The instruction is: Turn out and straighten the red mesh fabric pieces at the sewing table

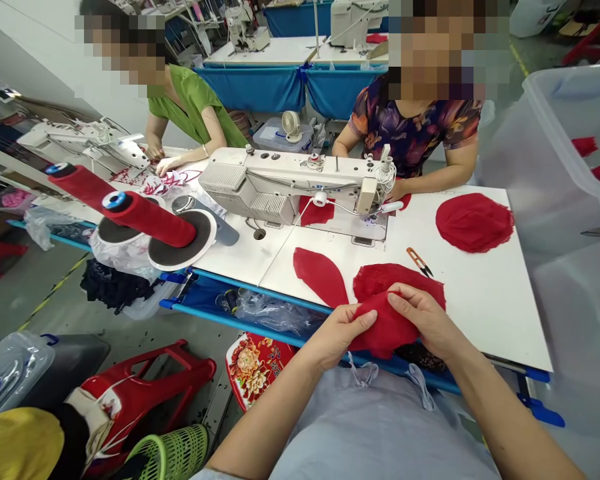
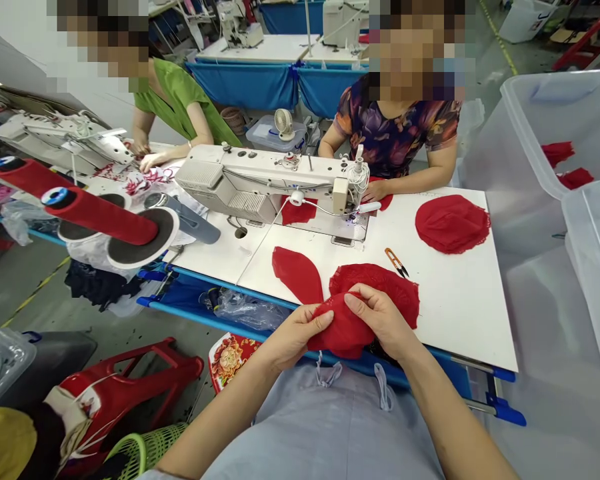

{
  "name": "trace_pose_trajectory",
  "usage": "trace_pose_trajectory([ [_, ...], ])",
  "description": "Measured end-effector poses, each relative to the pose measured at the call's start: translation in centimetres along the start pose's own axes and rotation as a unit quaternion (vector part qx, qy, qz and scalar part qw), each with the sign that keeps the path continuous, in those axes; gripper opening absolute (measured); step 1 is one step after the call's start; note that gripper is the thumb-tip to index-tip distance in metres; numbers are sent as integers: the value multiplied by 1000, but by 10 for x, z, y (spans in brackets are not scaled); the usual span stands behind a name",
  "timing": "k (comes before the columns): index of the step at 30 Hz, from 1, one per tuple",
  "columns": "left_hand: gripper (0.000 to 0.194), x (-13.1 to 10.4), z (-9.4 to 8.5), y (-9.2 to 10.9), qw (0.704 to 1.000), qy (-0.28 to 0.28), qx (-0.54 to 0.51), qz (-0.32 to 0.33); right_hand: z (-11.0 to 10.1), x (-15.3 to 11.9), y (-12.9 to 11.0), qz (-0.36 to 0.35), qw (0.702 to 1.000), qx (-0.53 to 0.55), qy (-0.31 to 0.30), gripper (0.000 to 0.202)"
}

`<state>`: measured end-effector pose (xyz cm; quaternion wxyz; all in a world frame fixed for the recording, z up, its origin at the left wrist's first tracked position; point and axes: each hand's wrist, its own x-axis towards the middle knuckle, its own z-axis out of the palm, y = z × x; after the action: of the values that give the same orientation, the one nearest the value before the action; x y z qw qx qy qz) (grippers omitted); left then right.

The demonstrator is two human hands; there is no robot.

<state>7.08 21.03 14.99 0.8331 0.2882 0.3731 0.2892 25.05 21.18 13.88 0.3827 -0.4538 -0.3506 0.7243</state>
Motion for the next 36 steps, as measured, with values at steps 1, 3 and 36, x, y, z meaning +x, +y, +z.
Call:
trace_pose_trajectory([
  [1, 42, 1, -2, 2, 1000, 10, -10, 9, -3, 0, 2, 15, 999, 30, -35, 35],
  [3, 42, 1, -7, 7, 999, 29, -23, 26, -8, -1, 7, 44, 990, 61, -119, 53],
  [36, 39, 6, -20, 14, 985, 128, -74, 85, 34, -9, 25, 8, 1000, -26, 15, 32],
])
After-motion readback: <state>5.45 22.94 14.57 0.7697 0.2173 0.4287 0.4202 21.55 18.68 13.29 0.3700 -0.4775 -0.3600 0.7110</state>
